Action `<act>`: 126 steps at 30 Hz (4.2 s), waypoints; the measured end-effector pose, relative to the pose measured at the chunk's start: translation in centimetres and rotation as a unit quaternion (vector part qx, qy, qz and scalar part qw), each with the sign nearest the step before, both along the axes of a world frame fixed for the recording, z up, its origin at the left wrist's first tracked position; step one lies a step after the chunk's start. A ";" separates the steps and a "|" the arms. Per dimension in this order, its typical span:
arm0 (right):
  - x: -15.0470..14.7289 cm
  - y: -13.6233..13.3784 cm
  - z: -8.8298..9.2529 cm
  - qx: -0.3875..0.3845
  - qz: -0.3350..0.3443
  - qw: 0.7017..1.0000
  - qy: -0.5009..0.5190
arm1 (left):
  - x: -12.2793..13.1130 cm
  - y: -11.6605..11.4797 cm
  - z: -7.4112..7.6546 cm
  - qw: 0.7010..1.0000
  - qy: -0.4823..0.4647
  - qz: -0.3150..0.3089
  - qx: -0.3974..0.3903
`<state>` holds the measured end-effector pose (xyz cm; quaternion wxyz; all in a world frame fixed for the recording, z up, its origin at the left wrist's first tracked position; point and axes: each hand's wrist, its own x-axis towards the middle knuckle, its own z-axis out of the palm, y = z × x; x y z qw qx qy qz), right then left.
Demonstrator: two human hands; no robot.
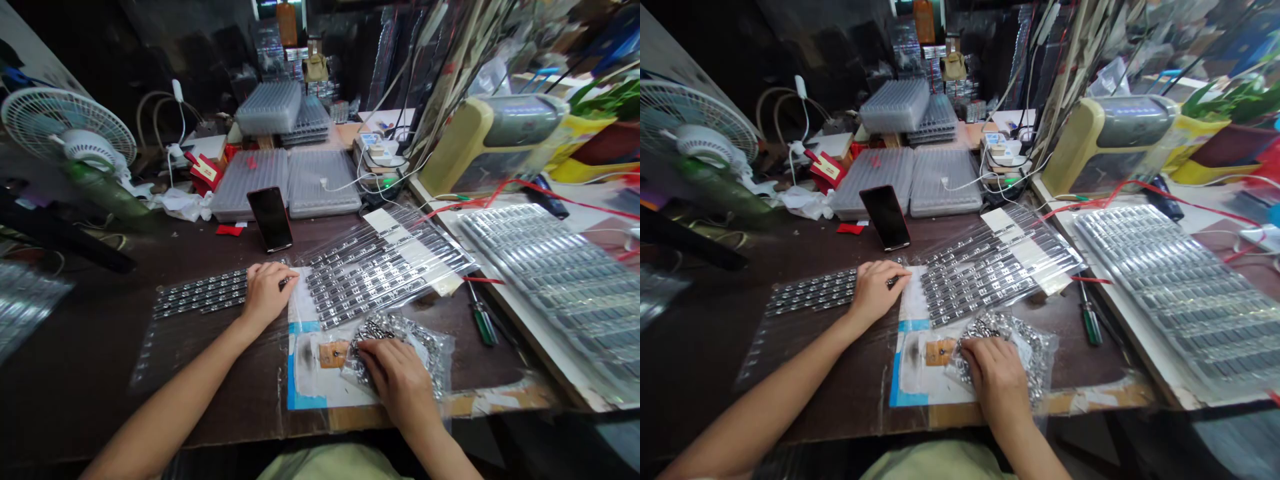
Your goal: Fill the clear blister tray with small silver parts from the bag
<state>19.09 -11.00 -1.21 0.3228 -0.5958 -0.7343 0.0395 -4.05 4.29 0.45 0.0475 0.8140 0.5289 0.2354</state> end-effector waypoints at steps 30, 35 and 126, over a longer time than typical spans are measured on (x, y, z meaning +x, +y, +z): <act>0.7 -0.4 -1.1 -0.004 0.034 0.986 -0.164 | 3.2 -8.3 0.1 0.937 -0.251 -0.094 -0.223; 3.0 -1.3 -1.1 0.012 0.038 0.981 -0.191 | 3.4 -9.2 -1.0 0.946 -0.231 -0.101 -0.203; -2.9 0.6 -0.7 -0.005 0.009 1.000 0.021 | -4.7 -1.8 -2.2 0.994 -0.007 0.101 0.035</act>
